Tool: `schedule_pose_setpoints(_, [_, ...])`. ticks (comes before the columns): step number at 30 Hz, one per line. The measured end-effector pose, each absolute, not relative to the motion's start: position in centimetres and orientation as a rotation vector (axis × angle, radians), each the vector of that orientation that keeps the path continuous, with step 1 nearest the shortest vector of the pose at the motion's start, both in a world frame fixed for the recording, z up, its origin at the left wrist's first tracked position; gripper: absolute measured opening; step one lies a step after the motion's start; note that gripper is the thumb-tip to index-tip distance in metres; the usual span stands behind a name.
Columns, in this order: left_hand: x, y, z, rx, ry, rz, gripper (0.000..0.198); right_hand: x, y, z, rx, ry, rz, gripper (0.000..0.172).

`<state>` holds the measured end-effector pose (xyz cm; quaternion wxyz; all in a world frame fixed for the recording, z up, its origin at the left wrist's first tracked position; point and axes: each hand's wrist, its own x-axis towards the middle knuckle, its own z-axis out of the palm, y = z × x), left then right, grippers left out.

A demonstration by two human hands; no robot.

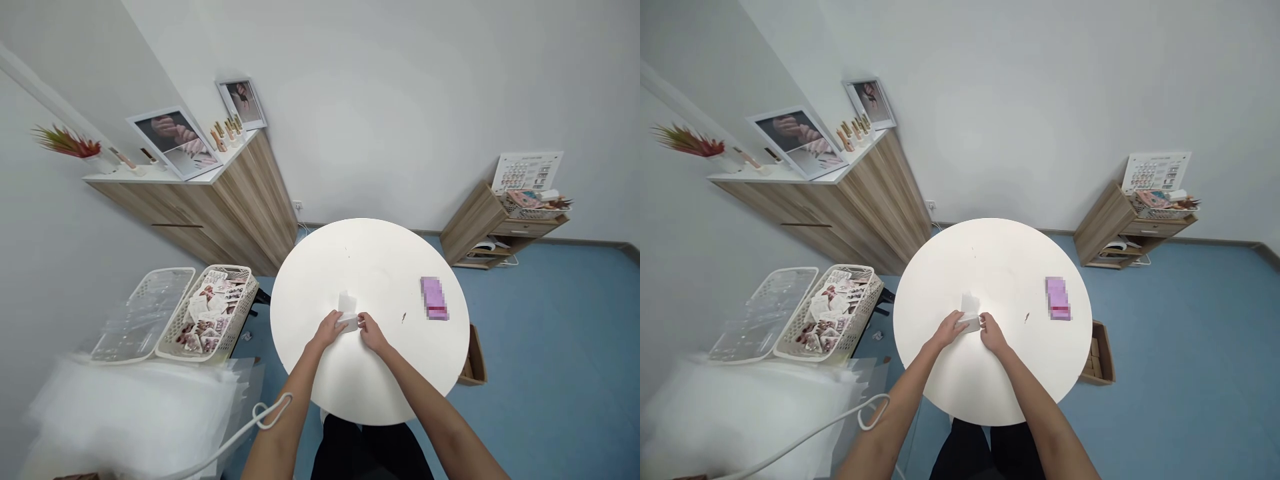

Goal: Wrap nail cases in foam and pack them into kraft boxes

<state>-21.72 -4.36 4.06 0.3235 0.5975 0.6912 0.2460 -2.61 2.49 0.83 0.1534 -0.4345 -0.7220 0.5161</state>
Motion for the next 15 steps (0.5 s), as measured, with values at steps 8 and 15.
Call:
schedule_pose_setpoints(8, [-21.4,-1.6,2.2,1.474,2.098,0.658,0.029,-2.9,0.4,1.7,-0.977,-2.631,0.718,0.068])
schedule_pose_setpoints(15, [-19.1,-2.5,1.2,1.500,2.376,0.658,0.040,-4.1,1.0,1.5,-1.036,-2.837,0.688,0.065])
